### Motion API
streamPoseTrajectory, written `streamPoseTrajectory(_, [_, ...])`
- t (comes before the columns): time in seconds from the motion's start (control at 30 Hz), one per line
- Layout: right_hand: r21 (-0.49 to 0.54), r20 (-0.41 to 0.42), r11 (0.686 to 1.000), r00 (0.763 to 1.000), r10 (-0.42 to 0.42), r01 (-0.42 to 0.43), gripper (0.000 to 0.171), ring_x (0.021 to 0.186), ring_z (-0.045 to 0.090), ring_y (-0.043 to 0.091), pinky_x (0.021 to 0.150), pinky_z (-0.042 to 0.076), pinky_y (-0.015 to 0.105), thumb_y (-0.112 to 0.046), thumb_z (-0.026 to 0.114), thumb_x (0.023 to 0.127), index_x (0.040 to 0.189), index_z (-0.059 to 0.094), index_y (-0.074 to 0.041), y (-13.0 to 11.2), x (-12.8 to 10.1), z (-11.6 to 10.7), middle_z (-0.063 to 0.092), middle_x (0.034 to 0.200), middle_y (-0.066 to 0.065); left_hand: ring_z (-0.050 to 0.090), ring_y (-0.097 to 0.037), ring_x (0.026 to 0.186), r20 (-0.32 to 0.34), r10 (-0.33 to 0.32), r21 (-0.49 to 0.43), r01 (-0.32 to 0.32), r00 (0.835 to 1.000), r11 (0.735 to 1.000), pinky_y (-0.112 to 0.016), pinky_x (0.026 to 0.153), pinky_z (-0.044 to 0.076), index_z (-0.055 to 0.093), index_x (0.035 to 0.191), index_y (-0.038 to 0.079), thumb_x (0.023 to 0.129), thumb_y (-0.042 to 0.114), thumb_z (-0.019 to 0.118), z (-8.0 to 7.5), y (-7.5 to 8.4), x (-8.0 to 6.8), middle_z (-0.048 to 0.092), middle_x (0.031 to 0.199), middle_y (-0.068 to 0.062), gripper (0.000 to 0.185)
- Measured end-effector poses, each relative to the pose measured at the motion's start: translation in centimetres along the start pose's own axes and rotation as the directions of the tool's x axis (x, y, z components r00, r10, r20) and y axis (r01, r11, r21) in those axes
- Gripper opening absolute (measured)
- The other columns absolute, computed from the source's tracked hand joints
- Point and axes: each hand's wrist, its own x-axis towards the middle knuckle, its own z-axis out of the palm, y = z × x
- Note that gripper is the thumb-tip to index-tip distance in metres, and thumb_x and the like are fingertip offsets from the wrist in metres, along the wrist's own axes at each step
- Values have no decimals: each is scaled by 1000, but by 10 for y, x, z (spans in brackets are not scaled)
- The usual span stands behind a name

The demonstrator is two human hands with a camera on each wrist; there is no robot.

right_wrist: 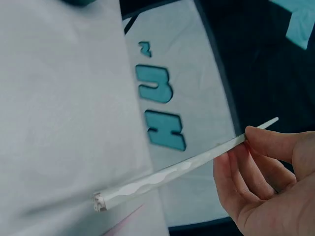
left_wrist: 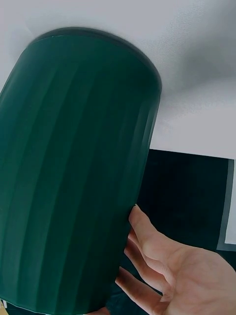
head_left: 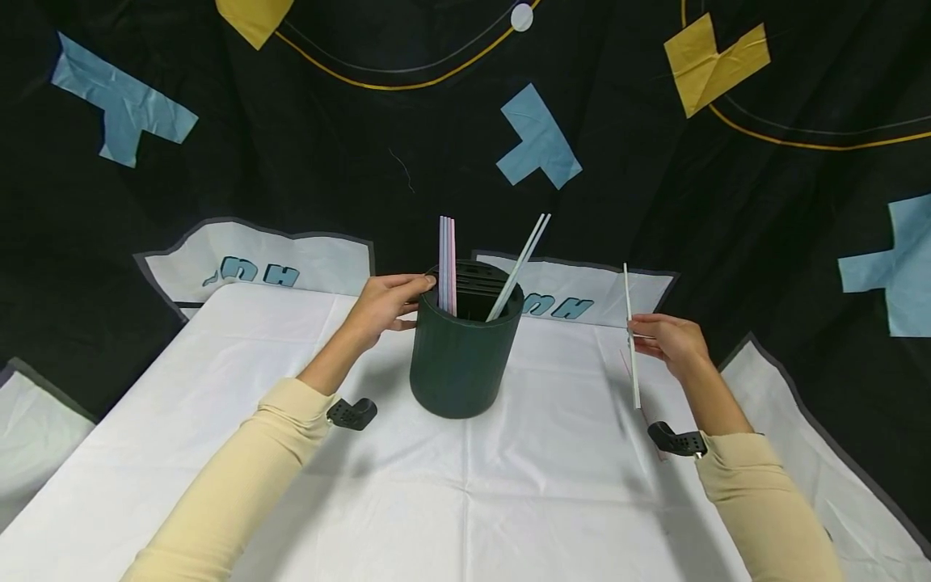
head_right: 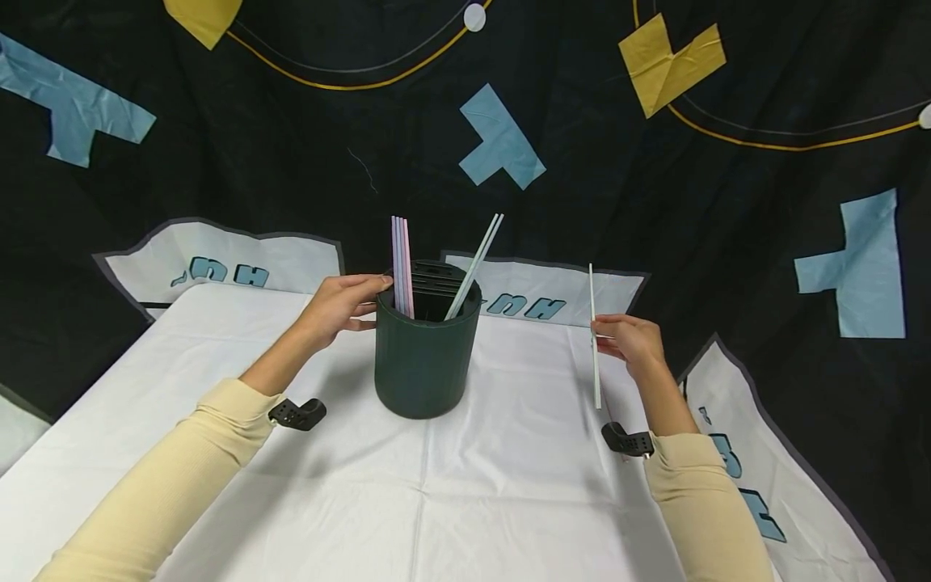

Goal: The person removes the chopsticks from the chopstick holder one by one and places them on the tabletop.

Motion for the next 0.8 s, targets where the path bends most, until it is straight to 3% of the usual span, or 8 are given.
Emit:
streamPoseTrajectory(0.47, [-21,16,996,996,87,-86,45,75,72,6,73,61,22,-14,64,99,138,55,9,48,7,-10,69,77,-16,64,-36,122,1,-2,-1,2,1000,1000,-50,90,59,66,133,6,97,35,68,1,0,0,63,138,-14,47])
streamPoseTrajectory(0.8, [26,26,993,993,119,-119,42,68,71,7,68,61,22,-10,71,94,130,61,10,72,8,-12,70,75,-12,63,-37,123,3,0,2,0,1000,1000,-50,90,59,66,133,6,97,36,68,1,0,0,62,139,-14,47])
